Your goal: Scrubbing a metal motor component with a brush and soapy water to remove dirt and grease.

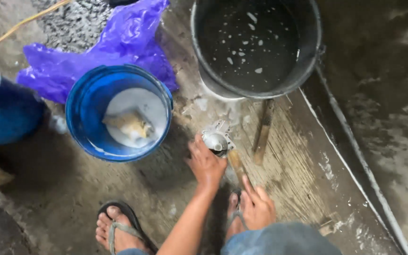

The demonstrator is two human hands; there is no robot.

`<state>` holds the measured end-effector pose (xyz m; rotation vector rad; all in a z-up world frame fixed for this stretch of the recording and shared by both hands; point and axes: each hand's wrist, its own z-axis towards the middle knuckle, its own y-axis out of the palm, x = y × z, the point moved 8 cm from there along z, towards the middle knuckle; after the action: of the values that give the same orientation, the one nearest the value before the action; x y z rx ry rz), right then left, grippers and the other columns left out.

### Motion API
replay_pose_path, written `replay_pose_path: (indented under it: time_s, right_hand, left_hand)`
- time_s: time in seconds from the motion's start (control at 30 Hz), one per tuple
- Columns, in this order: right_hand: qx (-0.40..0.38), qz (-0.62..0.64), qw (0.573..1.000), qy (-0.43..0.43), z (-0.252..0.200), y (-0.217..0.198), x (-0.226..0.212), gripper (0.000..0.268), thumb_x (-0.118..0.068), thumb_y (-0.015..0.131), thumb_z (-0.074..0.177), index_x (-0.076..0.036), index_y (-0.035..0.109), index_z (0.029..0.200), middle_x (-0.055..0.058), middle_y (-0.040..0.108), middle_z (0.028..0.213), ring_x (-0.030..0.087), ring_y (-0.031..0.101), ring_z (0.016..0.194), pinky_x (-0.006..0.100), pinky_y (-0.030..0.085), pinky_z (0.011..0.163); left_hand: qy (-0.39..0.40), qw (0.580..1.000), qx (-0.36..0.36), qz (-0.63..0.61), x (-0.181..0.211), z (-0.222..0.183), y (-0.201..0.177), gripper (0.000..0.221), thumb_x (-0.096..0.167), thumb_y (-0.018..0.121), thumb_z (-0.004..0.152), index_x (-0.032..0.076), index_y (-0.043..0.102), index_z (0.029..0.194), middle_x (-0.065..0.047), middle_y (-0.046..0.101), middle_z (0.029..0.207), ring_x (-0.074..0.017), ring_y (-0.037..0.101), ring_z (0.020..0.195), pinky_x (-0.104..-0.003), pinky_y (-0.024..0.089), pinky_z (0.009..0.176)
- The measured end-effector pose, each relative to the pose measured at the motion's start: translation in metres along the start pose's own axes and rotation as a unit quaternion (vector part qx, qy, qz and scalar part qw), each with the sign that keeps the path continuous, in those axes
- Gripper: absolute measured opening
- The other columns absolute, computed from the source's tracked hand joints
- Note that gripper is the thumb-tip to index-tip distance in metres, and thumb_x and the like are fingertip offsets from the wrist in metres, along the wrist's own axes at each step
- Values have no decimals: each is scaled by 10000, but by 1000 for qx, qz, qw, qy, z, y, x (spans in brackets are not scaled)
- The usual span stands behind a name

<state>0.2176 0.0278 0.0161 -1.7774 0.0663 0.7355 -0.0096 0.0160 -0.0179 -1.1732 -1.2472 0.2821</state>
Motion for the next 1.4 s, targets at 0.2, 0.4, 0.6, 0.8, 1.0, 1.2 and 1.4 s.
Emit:
replay_pose_path:
  time_s: [0.2,0.4,0.6,0.8,1.0,1.2,1.4]
  right_hand:
    - [62,37,994,-83,83,9,-36,361,-219,616,1013,-184,695,1364,187,629,807,419,642,755,503,510,684]
    - [-27,225,974,-29,49,-41,4,405,-169,615,972,-160,683,1371,143,766,1206,297,715,1119,396,567,919]
    - [-17,261,955,-141,130,-6,-86,357,-139,626,1001,-118,671,1355,177,733,1235,356,691,1135,443,561,963]
    - [-67,196,976,-60,64,-1,-29,425,-180,511,1022,-109,602,1431,66,706,1361,145,698,1134,303,498,968]
    - [2,185,978,-97,95,0,-29,280,-196,650,1000,-54,758,1215,240,753,1004,440,710,970,494,563,836]
    - [-5,168,975,-144,155,0,-72,263,-195,681,988,-29,763,1175,203,764,1043,373,717,1010,451,562,895]
    - [-21,122,990,-72,73,-23,-14,382,-227,625,974,-225,700,1349,61,802,1093,262,747,1027,374,575,881]
  left_hand:
    - [132,983,37,120,-12,-26,30,1030,351,844,708,-128,397,1503,-419,471,1435,-521,524,1297,-778,469,811]
    - [208,958,-188,60,53,29,-33,1341,466,978,548,40,241,1584,-205,427,1519,-383,406,1439,-818,268,1056]
    - [254,961,-94,-64,25,30,14,1042,277,983,474,-49,522,1351,-248,541,1361,-413,578,1279,-494,467,1118]
    - [251,958,-122,-62,32,32,8,1032,242,885,484,7,485,1406,-214,514,1452,-373,498,1344,-391,396,1143]
    - [221,963,-152,-32,34,38,8,1133,233,1005,445,17,473,1421,-225,513,1436,-413,536,1338,-460,475,1134]
    - [221,964,-145,-25,39,45,4,1103,249,1004,474,43,468,1416,-217,499,1439,-407,554,1317,-463,521,1077]
    - [193,966,-171,-32,41,39,-2,1124,263,992,472,65,447,1435,-178,460,1483,-390,538,1330,-459,516,1083]
